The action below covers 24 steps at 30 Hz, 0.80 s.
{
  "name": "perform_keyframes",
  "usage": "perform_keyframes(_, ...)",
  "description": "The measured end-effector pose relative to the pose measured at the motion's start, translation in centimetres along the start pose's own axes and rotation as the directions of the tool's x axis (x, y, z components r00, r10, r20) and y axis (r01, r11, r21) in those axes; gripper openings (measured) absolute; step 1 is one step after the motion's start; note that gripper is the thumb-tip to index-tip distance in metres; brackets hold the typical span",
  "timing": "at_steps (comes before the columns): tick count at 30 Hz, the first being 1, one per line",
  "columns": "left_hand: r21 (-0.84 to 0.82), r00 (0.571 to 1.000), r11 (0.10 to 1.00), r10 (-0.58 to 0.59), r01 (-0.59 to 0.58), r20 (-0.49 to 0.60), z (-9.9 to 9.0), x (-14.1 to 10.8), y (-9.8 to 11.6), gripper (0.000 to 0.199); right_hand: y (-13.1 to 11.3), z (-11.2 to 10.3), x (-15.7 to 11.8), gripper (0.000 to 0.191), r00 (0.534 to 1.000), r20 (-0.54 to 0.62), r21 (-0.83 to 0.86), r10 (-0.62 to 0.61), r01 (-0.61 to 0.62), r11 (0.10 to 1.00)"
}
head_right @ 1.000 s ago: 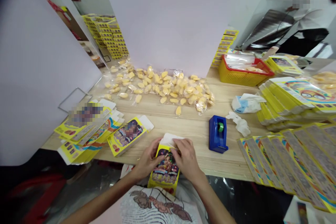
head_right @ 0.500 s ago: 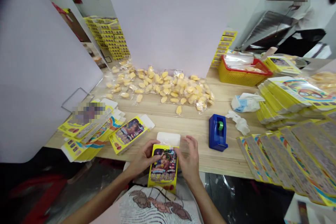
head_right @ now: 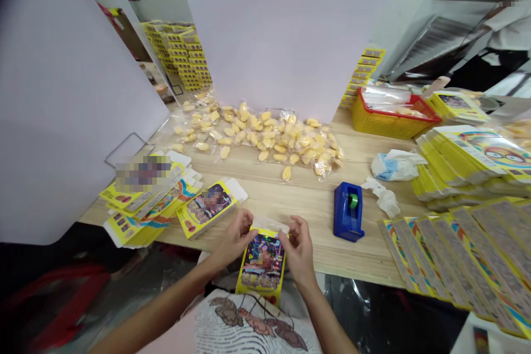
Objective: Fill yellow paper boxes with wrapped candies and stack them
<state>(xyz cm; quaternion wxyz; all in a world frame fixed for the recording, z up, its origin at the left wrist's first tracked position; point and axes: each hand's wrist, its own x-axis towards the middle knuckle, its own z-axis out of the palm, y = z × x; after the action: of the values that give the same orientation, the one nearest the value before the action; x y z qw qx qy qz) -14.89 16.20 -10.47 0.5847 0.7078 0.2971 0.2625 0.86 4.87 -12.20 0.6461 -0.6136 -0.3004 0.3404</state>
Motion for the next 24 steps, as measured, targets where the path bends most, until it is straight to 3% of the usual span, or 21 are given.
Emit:
perform_keyframes(2, -0.058, 0.999, 0.998, -0.010, 0.013, 0.047, -0.4, 0.3, -0.2, 0.049, -0.5, -0.1, 0.4, 0.030, 0.990, 0.124, 0.009, 0.066, -0.068, 0.998)
perform_keyframes(4, -0.061, 0.993, 0.998, -0.010, 0.018, 0.121, -0.8, 0.7, -0.5, 0.061, -1.2, -0.3, 0.8, 0.028, 0.981, 0.184, -0.038, 0.068, -0.062, 0.997)
perform_keyframes(6, -0.058, 0.986, 0.998, -0.020, 0.030, 0.163, -1.2, 0.9, -0.8, 0.059, -2.0, -0.5, 1.0, 0.032, 0.994, 0.061, -0.178, -0.095, 0.104, 0.978)
perform_keyframes(8, -0.064, 0.986, 0.997, -0.030, 0.041, 0.163, -1.4, 1.1, -1.1, 0.057, -2.7, -0.8, 1.0, 0.031, 0.930, -0.020, -0.408, -0.368, 0.328, 0.852)
perform_keyframes(10, -0.093, 0.989, 0.995, -0.025, 0.039, 0.148, -1.5, 1.1, -1.3, 0.056, -3.0, -0.9, 1.0, 0.026, 0.836, 0.106, -0.565, -0.538, 0.496, 0.659)
perform_keyframes(11, -0.115, 0.989, 0.993, -0.017, 0.034, 0.147, -1.5, 1.1, -1.4, 0.056, -3.1, -0.9, 1.1, 0.024, 0.807, 0.211, -0.588, -0.551, 0.555, 0.588)
perform_keyframes(13, -0.159, 0.988, 0.987, 0.009, 0.016, 0.151, -1.4, 1.1, -1.5, 0.058, -3.1, -0.7, 1.2, 0.023, 0.786, 0.375, -0.583, -0.491, 0.612, 0.535)
perform_keyframes(17, -0.255, 0.984, 0.967, 0.027, 0.019, 0.174, -1.1, 1.2, -1.5, 0.064, -3.1, 0.4, 1.5, 0.012, 0.834, 0.471, -0.573, -0.287, 0.537, 0.620)
perform_keyframes(20, -0.343, 0.970, 0.936, 0.007, 0.079, 0.244, -1.1, 1.4, -1.4, 0.049, -3.0, 0.8, 1.4, 0.005, 0.867, 0.472, -0.581, -0.162, 0.444, 0.682)
perform_keyframes(22, -0.371, 0.963, 0.922, -0.012, 0.115, 0.269, -1.3, 1.5, -1.3, 0.035, -2.6, 0.6, 1.1, 0.010, 0.887, 0.425, -0.558, -0.182, 0.415, 0.718)
perform_keyframes(24, -0.387, 0.968, 0.914, -0.027, 0.124, 0.248, -1.6, 1.6, -1.2, 0.028, -1.9, 0.1, 0.7, 0.027, 0.924, 0.249, -0.516, -0.289, 0.379, 0.768)
